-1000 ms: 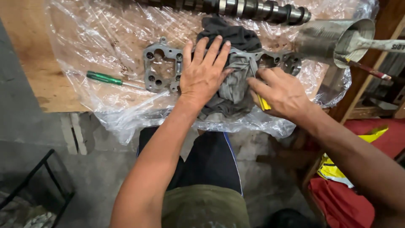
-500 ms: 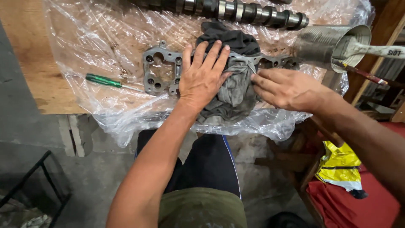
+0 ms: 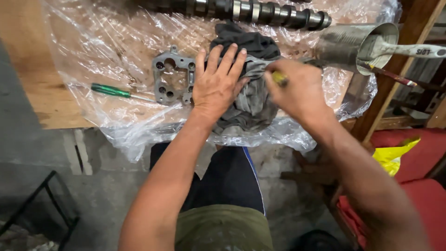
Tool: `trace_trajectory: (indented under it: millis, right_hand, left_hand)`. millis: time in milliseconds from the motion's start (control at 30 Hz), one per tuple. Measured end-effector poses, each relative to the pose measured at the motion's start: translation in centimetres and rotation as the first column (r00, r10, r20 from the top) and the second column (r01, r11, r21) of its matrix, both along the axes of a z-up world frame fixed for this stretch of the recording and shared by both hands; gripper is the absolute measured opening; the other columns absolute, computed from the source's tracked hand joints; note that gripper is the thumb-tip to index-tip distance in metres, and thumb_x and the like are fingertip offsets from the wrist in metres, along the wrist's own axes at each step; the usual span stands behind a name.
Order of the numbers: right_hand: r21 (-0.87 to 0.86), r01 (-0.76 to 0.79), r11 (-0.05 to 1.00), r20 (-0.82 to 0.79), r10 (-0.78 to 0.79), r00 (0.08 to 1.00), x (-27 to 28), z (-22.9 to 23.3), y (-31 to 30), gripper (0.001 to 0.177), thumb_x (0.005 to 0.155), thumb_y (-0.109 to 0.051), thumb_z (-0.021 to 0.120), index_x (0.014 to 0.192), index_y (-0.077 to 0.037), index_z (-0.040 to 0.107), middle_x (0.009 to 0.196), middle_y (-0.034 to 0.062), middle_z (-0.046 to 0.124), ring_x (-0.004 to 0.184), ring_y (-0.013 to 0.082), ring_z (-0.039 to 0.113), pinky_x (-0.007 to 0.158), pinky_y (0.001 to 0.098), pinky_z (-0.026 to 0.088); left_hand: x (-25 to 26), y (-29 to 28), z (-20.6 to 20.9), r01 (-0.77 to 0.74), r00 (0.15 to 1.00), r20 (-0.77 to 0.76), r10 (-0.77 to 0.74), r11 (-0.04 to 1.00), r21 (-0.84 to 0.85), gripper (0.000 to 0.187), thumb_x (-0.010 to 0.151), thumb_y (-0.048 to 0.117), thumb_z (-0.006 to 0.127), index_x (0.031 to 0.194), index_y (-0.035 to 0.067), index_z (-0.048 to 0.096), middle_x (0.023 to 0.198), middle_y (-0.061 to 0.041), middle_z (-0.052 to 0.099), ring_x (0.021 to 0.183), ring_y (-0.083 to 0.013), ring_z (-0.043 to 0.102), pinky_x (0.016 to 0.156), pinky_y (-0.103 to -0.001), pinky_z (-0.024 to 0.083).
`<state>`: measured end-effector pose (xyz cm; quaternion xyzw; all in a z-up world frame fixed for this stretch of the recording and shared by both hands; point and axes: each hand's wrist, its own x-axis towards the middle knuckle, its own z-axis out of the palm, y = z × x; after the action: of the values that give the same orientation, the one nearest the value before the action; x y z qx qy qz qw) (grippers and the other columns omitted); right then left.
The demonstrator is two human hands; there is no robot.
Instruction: Cleaning an engine component using a small tool and a cloth to remove residue
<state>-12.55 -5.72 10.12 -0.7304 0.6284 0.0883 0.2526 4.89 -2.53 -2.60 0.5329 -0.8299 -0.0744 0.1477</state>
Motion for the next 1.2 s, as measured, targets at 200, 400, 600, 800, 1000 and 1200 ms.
trace_trajectory:
  millis: [200,400,600,800,1000,1200]
  right_hand:
    - [0.482,0.823,0.301,0.712,-0.682,-0.168,-2.5,-3.3,7.7,0.015,0.097,-0.029,0.066,0.1,-0.014,0.064,0.088,0.0005,0.07,0.074,0.0139,0.072,0.062,0.0266,0.062]
    - [0.6,0.8,-0.015,0.541,-0.729,-0.42,-1.6,-6.5,26.8,0.016,0.094,-0.018,0.07,0.094,-0.004,0.062,0.086,0.0169,0.071,0.07,0.0297,0.075,0.06,0.0361,0.064]
    - [0.398,0.832,0.388,0.705,-0.709,-0.006,-3.2,-5.0,29.1,0.042,0.101,-0.029,0.05,0.095,0.006,0.073,0.072,0.0142,0.061,0.055,0.0196,0.063,0.047,0.0308,0.056]
    - [0.2,0.75,0.63,0.791,-0.556,0.256,-10.5,-1.7,25.6,0.052,0.095,-0.042,0.046,0.095,-0.001,0.077,0.081,0.0135,0.062,0.072,0.0226,0.057,0.068,0.0337,0.048]
    - [0.242,0.87,0.429,0.764,-0.638,0.102,-16.4,-1.6,26.3,0.053,0.086,-0.043,0.047,0.081,0.002,0.074,0.056,0.0077,0.05,0.048,0.0114,0.042,0.046,0.0258,0.038]
    - [0.162,0.945,0.285,0.815,-0.578,0.035,-19.5,-0.2,25.8,0.038,0.086,-0.031,0.063,0.105,0.001,0.06,0.084,0.0139,0.061,0.051,0.0197,0.061,0.043,0.0218,0.042]
  left_hand:
    - [-0.2,0.1,-1.7,0.024,0.975,-0.219,-0.042,0.996,-0.087,0.067,0.088,0.04,0.081,0.144,0.012,0.057,0.146,-0.014,0.056,0.134,-0.0395,0.048,0.109,-0.063,0.031]
    - [-0.3,1.5,-0.8,0.162,0.954,-0.226,-0.197,0.973,-0.165,0.068,0.079,0.031,0.085,0.141,0.014,0.062,0.138,-0.011,0.063,0.13,-0.0364,0.054,0.11,-0.062,0.034]
    - [-3.2,1.5,1.1,0.146,0.952,-0.235,-0.194,0.967,-0.206,0.015,0.098,0.026,0.069,0.104,0.012,0.071,0.126,-0.009,0.067,0.121,-0.0344,0.059,0.103,-0.054,0.044]
    - [-4.6,8.0,0.8,0.095,0.931,-0.353,-0.089,0.995,-0.002,0.029,0.095,0.021,0.072,0.118,0.004,0.069,0.098,-0.013,0.069,0.088,-0.0344,0.07,0.081,-0.045,0.058]
    - [-12.6,10.8,13.1,0.143,0.622,-0.705,0.342,0.835,0.531,0.017,0.088,0.016,0.076,0.101,0.004,0.076,0.08,-0.014,0.075,0.073,-0.0389,0.075,0.062,-0.044,0.058]
    - [-15.2,10.6,15.7,0.268,0.543,-0.733,0.409,0.743,0.613,0.026,0.098,0.024,0.065,0.104,-0.001,0.071,0.09,-0.01,0.073,0.073,-0.0195,0.067,0.067,-0.033,0.052]
